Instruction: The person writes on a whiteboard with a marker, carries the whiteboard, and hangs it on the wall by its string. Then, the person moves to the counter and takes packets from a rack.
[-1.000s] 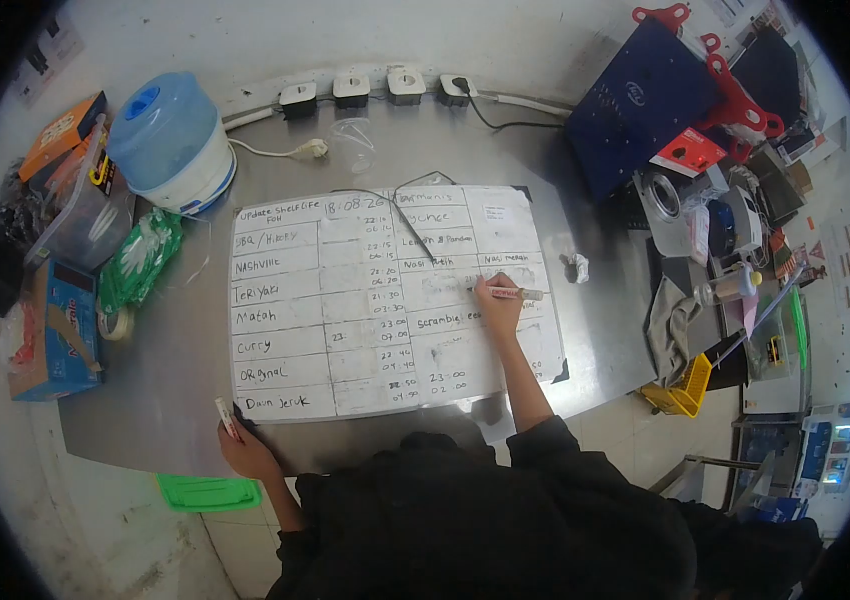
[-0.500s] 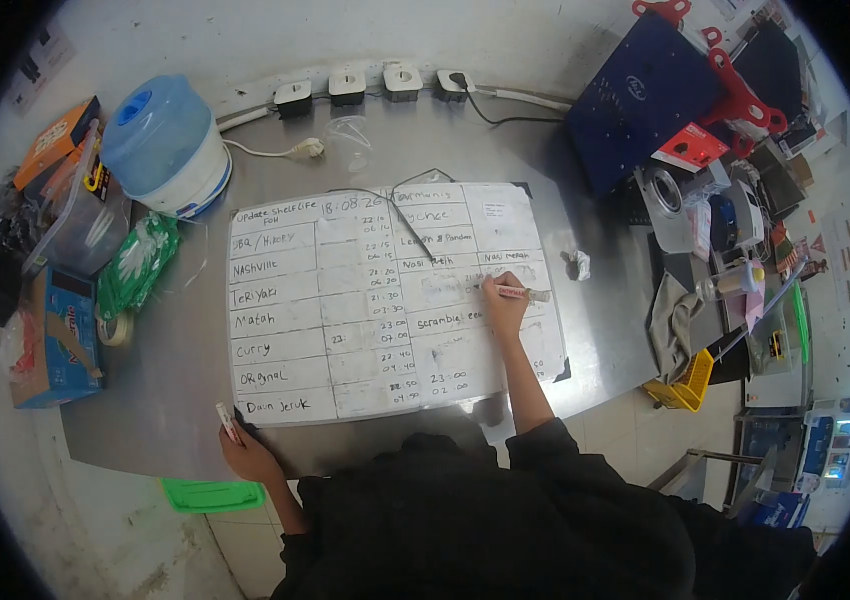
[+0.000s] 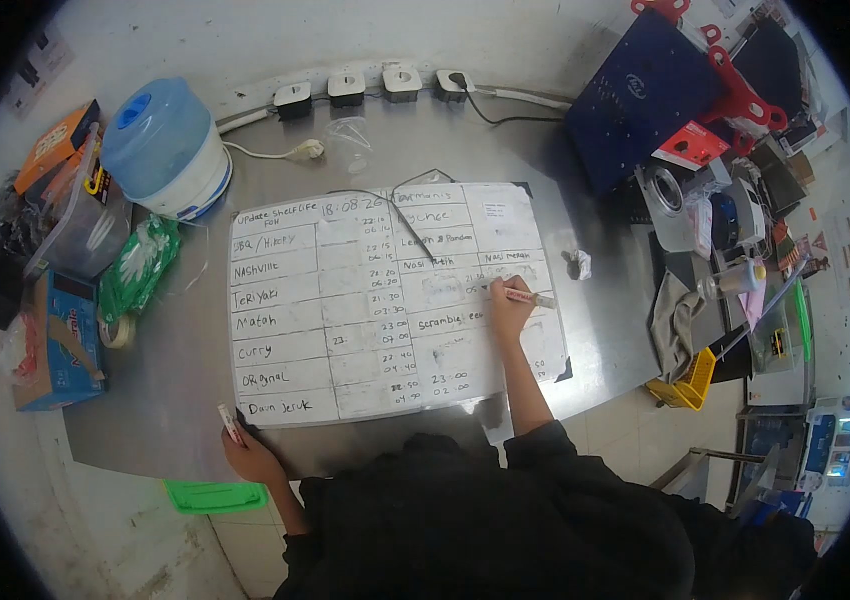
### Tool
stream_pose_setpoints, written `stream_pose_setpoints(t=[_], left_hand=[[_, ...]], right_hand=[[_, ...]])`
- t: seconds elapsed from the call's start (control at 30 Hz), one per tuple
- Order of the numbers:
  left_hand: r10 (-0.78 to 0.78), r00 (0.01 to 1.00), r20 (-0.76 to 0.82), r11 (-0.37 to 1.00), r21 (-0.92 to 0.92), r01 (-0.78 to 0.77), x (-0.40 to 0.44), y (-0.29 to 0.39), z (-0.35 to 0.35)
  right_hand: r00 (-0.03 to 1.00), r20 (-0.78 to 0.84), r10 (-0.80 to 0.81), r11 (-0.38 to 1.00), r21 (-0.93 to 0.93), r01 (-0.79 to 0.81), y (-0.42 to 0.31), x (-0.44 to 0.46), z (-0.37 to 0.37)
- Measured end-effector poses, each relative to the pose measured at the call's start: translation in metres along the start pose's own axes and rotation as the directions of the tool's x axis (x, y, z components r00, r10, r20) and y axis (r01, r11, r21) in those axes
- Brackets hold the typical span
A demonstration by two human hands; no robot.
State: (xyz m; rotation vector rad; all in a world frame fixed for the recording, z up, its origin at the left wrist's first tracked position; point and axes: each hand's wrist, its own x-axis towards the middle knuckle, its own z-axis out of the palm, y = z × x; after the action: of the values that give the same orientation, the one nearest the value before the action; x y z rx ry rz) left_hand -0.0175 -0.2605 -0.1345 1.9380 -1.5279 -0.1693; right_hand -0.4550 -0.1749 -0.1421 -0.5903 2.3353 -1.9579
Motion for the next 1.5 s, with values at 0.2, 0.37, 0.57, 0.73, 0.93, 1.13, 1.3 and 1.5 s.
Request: stream_pose_setpoints(t=[0.2, 0.37, 0.57, 0.73, 0.93, 1.13, 1.3, 1.5], left_hand=[[-0.001, 1.000, 0.026, 0.999, -0.050, 0.002, 0.000, -0.002, -0.001], [0.033, 0.999, -0.001, 0.999, -0.027, -0.033, -0.001, 0.004, -0.004], [0.025, 1.000, -0.014, 0.999, -0.032, -0.025, -0.001, -0.001, 0.000], [-0.023, 1.000, 0.021, 1.000, 0.001, 0.023, -0.001, -0.002, -0.001], [-0.046, 0.999, 0.019, 0.999, -0.025, 0.046, -0.002, 0.001, -0.001], [-0.008, 1.000, 0.024, 0.997, -0.076, 0.009, 0.000, 0.006, -0.003], [-0.001, 1.000, 0.000, 0.999, -0.052, 0.001, -0.001, 0.009, -0.005], [0.021, 0.999, 0.040, 0.997, -0.075, -0.018, -0.002, -0.003, -0.002]], right_hand=[[0.998, 0.054, 0.023, 1.000, -0.001, -0.023, 0.006, 0.000, -0.002], [1.000, 0.027, -0.001, 0.999, -0.051, 0.002, 0.006, -0.001, -0.002], [0.999, -0.034, -0.010, 1.000, -0.007, 0.010, 0.007, 0.001, -0.001], [0.998, -0.038, -0.050, 0.999, -0.020, 0.049, 0.016, 0.003, 0.000], [1.000, 0.003, 0.014, 1.000, -0.023, -0.014, 0.012, 0.002, -0.003], [0.997, -0.075, 0.005, 1.000, -0.018, -0.006, 0.007, 0.002, -0.002], [0.991, -0.121, 0.049, 0.996, 0.080, -0.039, 0.007, 0.004, -0.008], [0.888, -0.388, 0.246, 0.936, 0.332, -0.115, -0.009, 0.014, -0.067]])
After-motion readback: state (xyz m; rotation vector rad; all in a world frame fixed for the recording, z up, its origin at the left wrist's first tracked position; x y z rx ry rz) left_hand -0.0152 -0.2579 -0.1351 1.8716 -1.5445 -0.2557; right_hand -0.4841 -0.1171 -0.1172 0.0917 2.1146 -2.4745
